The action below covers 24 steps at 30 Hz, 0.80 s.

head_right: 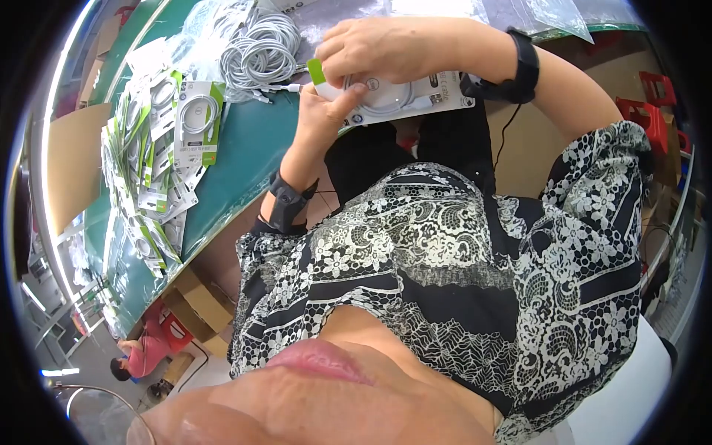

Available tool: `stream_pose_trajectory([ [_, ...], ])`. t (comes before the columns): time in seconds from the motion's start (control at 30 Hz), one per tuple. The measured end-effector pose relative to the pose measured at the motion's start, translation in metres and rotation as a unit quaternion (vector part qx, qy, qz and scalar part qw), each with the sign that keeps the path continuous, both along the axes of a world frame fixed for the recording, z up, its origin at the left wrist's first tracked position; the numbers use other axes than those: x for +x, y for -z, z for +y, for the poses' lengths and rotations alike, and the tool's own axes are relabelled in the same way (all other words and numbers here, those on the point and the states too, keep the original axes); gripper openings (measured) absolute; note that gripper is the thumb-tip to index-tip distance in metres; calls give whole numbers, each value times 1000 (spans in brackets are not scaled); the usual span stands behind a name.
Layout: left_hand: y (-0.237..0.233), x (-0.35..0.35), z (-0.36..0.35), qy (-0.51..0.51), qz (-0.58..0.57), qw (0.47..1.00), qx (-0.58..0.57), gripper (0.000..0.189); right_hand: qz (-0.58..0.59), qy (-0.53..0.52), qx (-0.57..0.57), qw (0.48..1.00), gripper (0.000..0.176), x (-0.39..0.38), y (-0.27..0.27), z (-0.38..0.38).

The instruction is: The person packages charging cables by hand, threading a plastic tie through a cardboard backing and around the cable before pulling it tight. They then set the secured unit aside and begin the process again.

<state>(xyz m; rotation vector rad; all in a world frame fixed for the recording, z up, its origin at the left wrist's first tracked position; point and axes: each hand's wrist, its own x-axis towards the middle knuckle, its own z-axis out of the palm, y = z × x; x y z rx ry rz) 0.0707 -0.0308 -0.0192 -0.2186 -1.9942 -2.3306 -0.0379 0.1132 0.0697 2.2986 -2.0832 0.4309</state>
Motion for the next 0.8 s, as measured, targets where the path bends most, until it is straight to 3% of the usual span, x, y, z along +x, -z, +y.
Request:
stream_pose_trajectory([
  [0.1, 16, -3, 4, -24, -39, 998, -44, 23, 5, -26, 63, 998, 15, -7, 7, -1],
  [0.17, 20, -3, 5, -43, -60, 995, -66, 22, 18, -34, -20, 999, 16, -19, 13, -3],
  [0.2, 16, -5, 4, -61, -58, 996, -24, 21, 26, -39, -64, 997, 17, -22, 14, -5],
  [0.27, 8, -9, -2, -98, -47, 992, 62, 19, -152, 105, -115, 976, 32, -19, -52, 12],
  [0.33, 11, -13, -7, -113, -44, 989, 87, 20, -222, 217, -212, 927, 42, -52, -47, 32],
  [0.4, 16, -17, -12, -137, -48, 979, 140, 22, -344, 341, -271, 832, 40, -46, -51, 54],
  [0.43, 16, -20, -15, -139, -49, 979, 139, 22, -346, 340, -271, 832, 40, -46, -43, 65],
  [0.5, 14, -27, -18, -140, -36, 964, 221, 26, -459, 287, -415, 731, 33, -40, -11, 81],
  [0.53, 14, -29, -17, -140, -30, 954, 263, 28, -460, 286, -412, 732, 33, -38, 14, 88],
  [0.6, 14, -32, -12, -141, -20, 952, 271, 30, -465, 385, -361, 711, 19, -14, 52, 86],
  [0.67, 13, -37, -3, -135, 1, 950, 283, 34, -553, 348, -256, 713, 31, 19, 70, 62],
  [0.8, 27, -41, 16, -127, 26, 961, 243, 33, -637, 298, -276, 655, 34, 30, 85, 32],
])
